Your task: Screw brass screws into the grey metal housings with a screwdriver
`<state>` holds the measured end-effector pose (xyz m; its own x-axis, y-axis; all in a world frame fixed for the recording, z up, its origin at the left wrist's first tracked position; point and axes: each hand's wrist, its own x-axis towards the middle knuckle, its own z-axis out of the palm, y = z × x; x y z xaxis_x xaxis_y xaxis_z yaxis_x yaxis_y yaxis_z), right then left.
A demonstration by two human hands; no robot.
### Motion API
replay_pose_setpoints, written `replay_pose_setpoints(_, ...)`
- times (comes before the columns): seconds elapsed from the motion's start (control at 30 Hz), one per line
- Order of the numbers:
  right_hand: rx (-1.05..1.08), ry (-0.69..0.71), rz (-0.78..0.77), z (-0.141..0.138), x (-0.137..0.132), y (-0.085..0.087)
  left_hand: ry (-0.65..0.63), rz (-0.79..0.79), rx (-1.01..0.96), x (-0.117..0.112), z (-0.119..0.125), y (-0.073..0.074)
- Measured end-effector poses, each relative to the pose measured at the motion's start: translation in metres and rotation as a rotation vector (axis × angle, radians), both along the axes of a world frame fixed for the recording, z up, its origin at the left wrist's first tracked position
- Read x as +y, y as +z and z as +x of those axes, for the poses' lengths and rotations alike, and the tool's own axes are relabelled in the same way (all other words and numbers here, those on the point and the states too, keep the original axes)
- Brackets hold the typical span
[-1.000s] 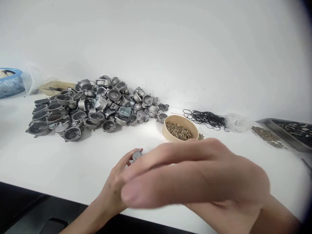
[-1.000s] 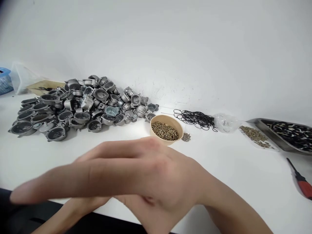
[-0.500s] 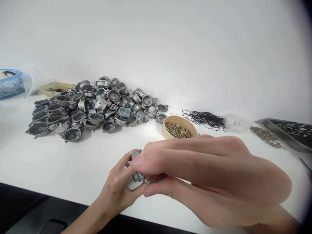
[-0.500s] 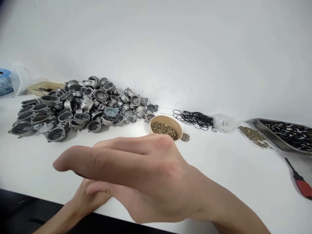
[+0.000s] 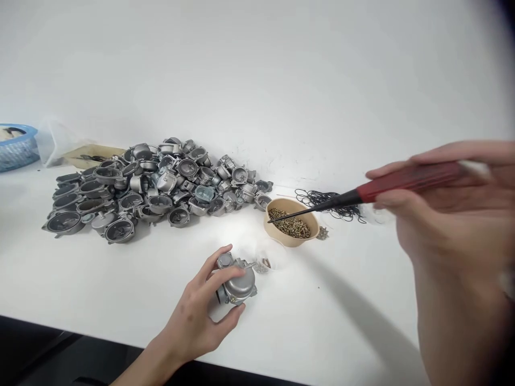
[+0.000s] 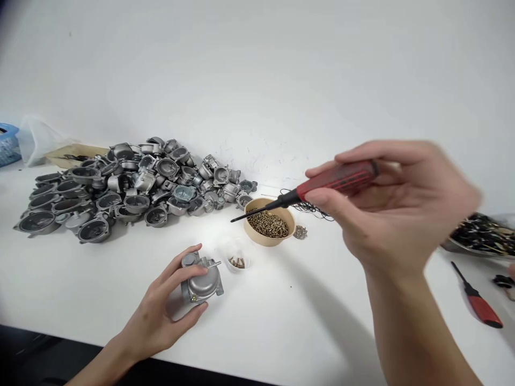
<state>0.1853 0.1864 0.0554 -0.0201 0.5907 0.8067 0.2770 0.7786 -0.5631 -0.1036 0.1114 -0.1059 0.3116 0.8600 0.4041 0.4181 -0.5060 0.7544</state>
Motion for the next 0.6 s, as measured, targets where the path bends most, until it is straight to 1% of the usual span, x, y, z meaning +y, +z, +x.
replay_pose_setpoints(0.03,0.039,-0.084,0.018,0.002,0.005,-0.013,-0.005,-0.024,0.000,0.000,0.000,0.000)
replay_pose_setpoints(0.07,0.010,-0.083,-0.004,0.002,0.010,-0.029,-0.007,-0.048,0.002,-0.001,-0.001,0.000)
replay_pose_setpoints(0.1,-0.002,-0.084,0.008,0.003,0.014,-0.046,-0.007,-0.071,0.003,-0.001,-0.001,0.000)
replay_pose_setpoints(0.17,-0.042,-0.089,-0.074,0.006,0.019,-0.080,-0.001,-0.115,-0.009,-0.001,-0.002,-0.001)
replay_pose_setpoints(0.23,-0.069,-0.102,-0.113,0.011,0.020,-0.106,0.002,-0.158,-0.020,-0.001,-0.002,-0.001)
replay_pose_setpoints(0.27,-0.098,-0.115,-0.113,0.015,0.019,-0.115,0.003,-0.187,-0.020,-0.001,-0.002,-0.001)
replay_pose_setpoints(0.3,-0.136,-0.130,-0.106,0.018,0.018,-0.121,0.007,-0.220,-0.016,-0.001,-0.002,-0.001)
replay_pose_setpoints(0.37,-0.218,-0.147,-0.089,0.023,0.016,-0.126,0.026,-0.293,-0.017,0.000,-0.001,0.000)
replay_pose_setpoints(0.5,-0.360,-0.085,-0.083,0.026,0.014,-0.124,0.077,-0.435,-0.064,0.002,0.000,-0.001)
replay_pose_setpoints(0.6,-0.565,-0.010,-0.124,0.029,0.015,-0.124,0.109,-0.476,-0.068,0.004,0.000,-0.004)
